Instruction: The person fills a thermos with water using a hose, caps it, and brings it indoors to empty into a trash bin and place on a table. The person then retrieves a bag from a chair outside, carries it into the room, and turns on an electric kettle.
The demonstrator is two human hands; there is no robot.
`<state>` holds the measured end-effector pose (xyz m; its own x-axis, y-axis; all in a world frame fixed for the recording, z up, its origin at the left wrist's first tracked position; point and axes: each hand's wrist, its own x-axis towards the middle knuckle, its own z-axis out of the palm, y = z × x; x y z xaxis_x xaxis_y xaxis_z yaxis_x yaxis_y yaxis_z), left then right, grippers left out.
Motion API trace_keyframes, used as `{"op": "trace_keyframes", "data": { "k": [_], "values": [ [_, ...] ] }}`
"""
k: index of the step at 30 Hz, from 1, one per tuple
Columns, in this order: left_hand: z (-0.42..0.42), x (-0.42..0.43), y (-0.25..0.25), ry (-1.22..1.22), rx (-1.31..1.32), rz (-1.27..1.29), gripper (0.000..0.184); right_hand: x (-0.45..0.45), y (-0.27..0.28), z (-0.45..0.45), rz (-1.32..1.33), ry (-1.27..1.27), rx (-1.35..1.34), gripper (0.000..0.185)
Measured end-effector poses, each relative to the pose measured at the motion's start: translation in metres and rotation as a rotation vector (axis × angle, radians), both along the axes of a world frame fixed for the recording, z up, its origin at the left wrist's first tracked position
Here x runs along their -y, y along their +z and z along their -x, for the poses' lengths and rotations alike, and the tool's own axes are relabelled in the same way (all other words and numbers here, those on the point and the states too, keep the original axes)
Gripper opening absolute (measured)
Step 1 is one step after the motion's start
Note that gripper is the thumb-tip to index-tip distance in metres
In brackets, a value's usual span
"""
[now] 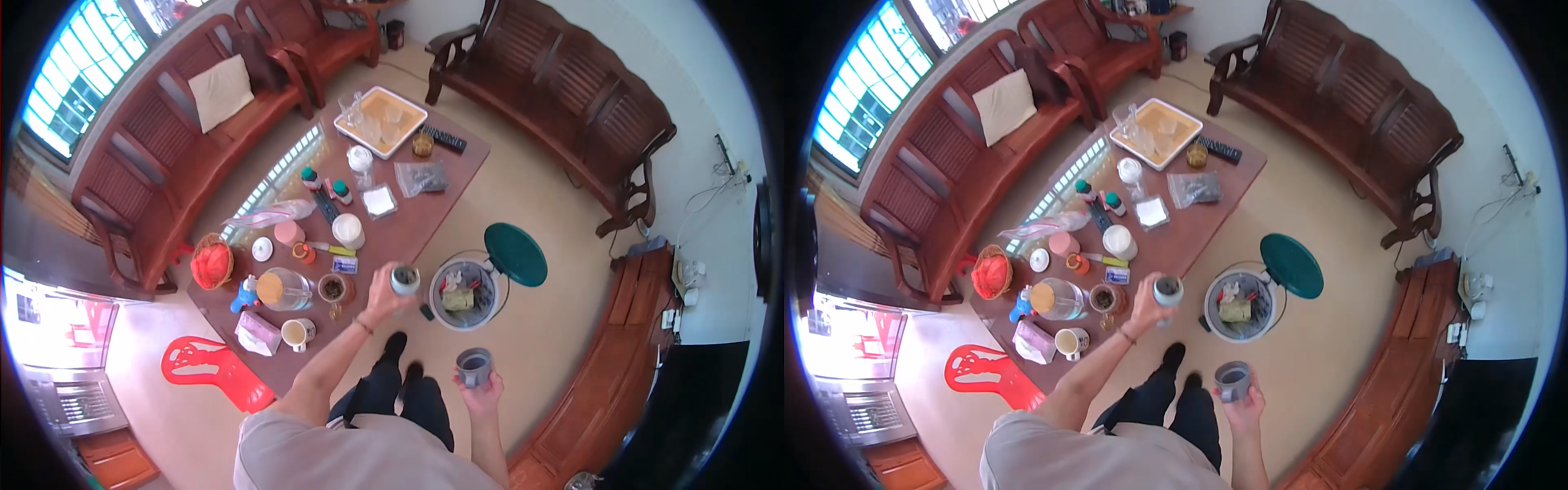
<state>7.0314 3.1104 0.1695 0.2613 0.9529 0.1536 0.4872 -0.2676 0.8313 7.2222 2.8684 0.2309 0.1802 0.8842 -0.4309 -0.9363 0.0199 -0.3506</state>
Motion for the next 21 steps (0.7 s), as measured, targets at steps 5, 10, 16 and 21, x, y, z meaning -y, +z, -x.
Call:
{"op": "trace_keyframes", "data": {
  "k": [5, 10, 16, 21],
  "values": [
    [-0.02, -0.058, -0.034, 0.197, -0.106, -0.082, 0.076, -0.019, -0.026, -0.015, 0.088, 0.01, 0.08, 0.063],
    [-0.03, -0.08, -0.054, 0.361, -0.097, -0.02, 0.076, -0.057, -0.017, -0.034, 0.128, 0.178, 0.081, 0.072],
    [-0.036, -0.077, -0.082, 0.448, -0.044, 0.01, 0.073, -0.117, -0.002, -0.051, 0.07, 0.31, 0.214, 0.088],
    [-0.034, -0.066, -0.094, 0.521, -0.031, 0.038, 0.075, -0.145, -0.027, -0.071, 0.013, 0.456, 0.321, 0.089]
  ]
}}
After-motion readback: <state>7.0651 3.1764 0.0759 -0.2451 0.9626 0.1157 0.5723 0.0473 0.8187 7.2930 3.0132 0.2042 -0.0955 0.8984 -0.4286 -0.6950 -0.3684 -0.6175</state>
